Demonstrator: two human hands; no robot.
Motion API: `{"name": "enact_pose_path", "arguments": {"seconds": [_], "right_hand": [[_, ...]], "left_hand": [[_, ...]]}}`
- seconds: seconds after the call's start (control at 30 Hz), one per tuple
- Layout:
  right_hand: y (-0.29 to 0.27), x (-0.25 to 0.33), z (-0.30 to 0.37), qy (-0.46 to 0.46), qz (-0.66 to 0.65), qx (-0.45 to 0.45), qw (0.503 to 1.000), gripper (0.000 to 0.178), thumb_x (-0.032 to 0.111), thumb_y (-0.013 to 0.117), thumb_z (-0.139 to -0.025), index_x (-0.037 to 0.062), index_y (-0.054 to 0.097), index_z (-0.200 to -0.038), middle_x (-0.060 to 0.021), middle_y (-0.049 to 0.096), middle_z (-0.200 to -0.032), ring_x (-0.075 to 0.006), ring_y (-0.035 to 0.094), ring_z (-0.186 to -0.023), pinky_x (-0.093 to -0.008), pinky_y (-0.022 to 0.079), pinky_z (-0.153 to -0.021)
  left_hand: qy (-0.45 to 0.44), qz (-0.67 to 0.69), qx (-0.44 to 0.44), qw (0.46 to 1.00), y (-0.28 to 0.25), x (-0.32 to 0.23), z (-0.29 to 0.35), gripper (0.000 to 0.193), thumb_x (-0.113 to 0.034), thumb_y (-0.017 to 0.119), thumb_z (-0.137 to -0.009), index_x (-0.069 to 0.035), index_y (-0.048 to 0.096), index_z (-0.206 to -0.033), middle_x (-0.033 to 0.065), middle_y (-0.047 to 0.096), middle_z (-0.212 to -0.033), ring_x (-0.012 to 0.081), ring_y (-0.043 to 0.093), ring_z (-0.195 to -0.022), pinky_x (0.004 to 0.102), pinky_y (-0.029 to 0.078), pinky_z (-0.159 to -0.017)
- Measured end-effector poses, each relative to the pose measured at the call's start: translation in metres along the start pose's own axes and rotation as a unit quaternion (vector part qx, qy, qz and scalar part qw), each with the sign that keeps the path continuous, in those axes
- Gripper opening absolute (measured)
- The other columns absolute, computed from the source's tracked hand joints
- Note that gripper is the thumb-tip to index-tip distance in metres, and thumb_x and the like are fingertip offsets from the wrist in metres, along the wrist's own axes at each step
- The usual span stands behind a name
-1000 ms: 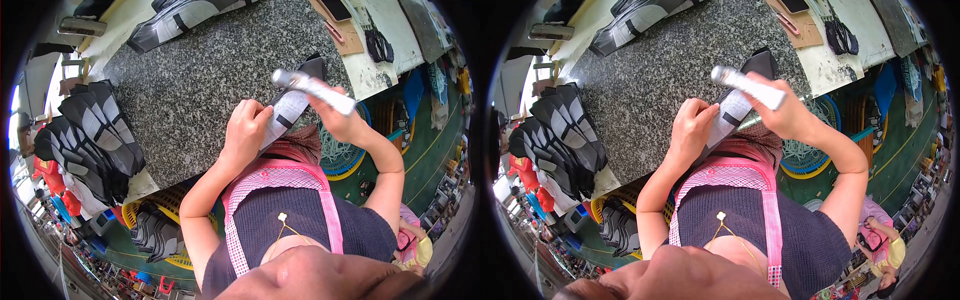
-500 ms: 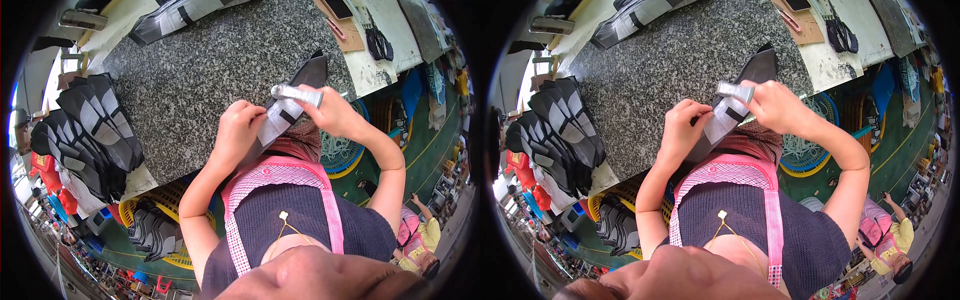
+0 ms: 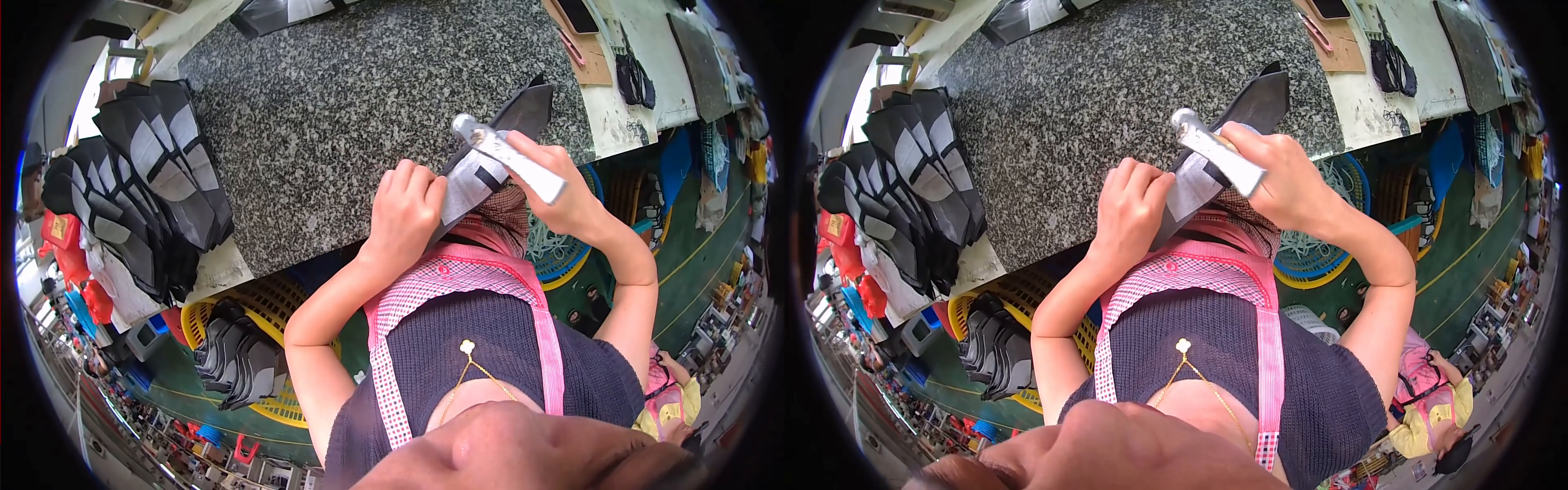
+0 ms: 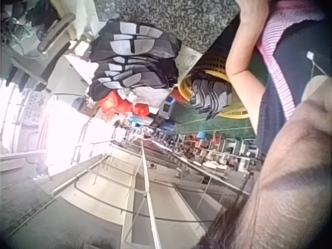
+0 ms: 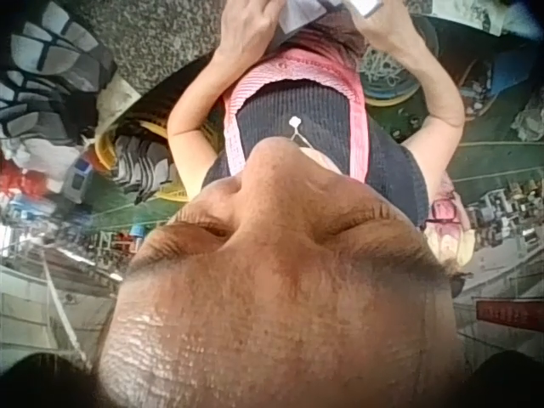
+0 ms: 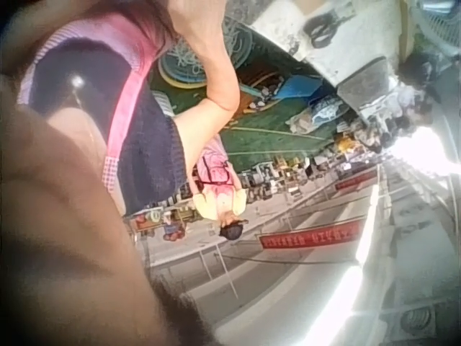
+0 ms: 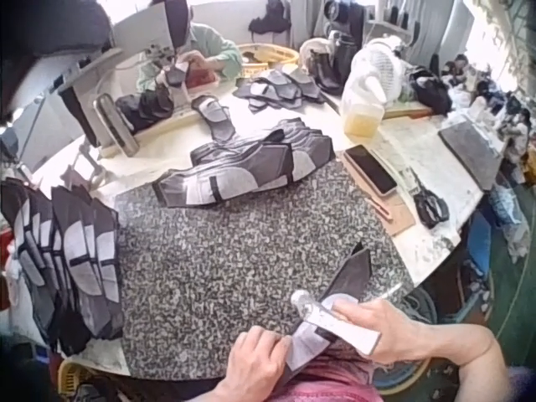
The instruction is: Flatten and secure the edges of shoe upper components using a small hammer on a workbench.
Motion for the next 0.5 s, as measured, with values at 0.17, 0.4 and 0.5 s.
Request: {"name": "enact_pose_path", "arguments": {"seconds": [0.17, 0.4, 0.5], "right_hand": [[0.032, 0.001, 0.01, 0.031, 0.101, 0.16, 0.981, 0.017, 0.015, 0.056, -0.094, 0.0009, 0.056, -0.103, -0.0227, 0.063, -0.073, -0.0469, 0.063, -0.076, -0.053, 0.05, -0.064], [0.01, 0.028, -0.001, -0.041, 0.028, 0.038, 0.998, 0.02, 0.02, 0.056, -0.096, 0.0006, 0.052, -0.097, -0.0215, 0.062, -0.07, -0.0446, 0.064, -0.072, -0.0538, 0.049, -0.062], [0.044, 0.017, 0.009, 0.022, 0.124, 0.192, 0.973, 0.019, 0.019, 0.055, -0.096, 0.0007, 0.052, -0.098, -0.0223, 0.062, -0.068, -0.0444, 0.064, -0.07, -0.0546, 0.049, -0.062]], "left_hand": [[0.036, -0.038, -0.005, 0.999, -0.009, 0.001, 0.005, 0.021, -0.011, 0.064, -0.076, -0.003, 0.067, -0.096, 0.0067, 0.06, -0.089, 0.0241, 0.057, -0.088, 0.0358, 0.042, -0.075], [-0.001, -0.059, -0.022, 0.998, -0.007, 0.002, 0.029, 0.014, -0.015, 0.072, -0.08, -0.009, 0.071, -0.094, 0.0, 0.063, -0.085, 0.0216, 0.057, -0.086, 0.0372, 0.041, -0.073], [-0.041, 0.018, -0.032, 0.999, -0.015, 0.013, 0.028, 0.013, -0.014, 0.072, -0.08, -0.009, 0.072, -0.092, 0.0005, 0.063, -0.085, 0.0221, 0.057, -0.086, 0.0372, 0.042, -0.072]]}}
Point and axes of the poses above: each hand's wrist, its own z-axis away from the middle knuckle, its own y-axis out of the palm, x = y × z, the point moved 8 cm from there along -z, towards the middle knuckle
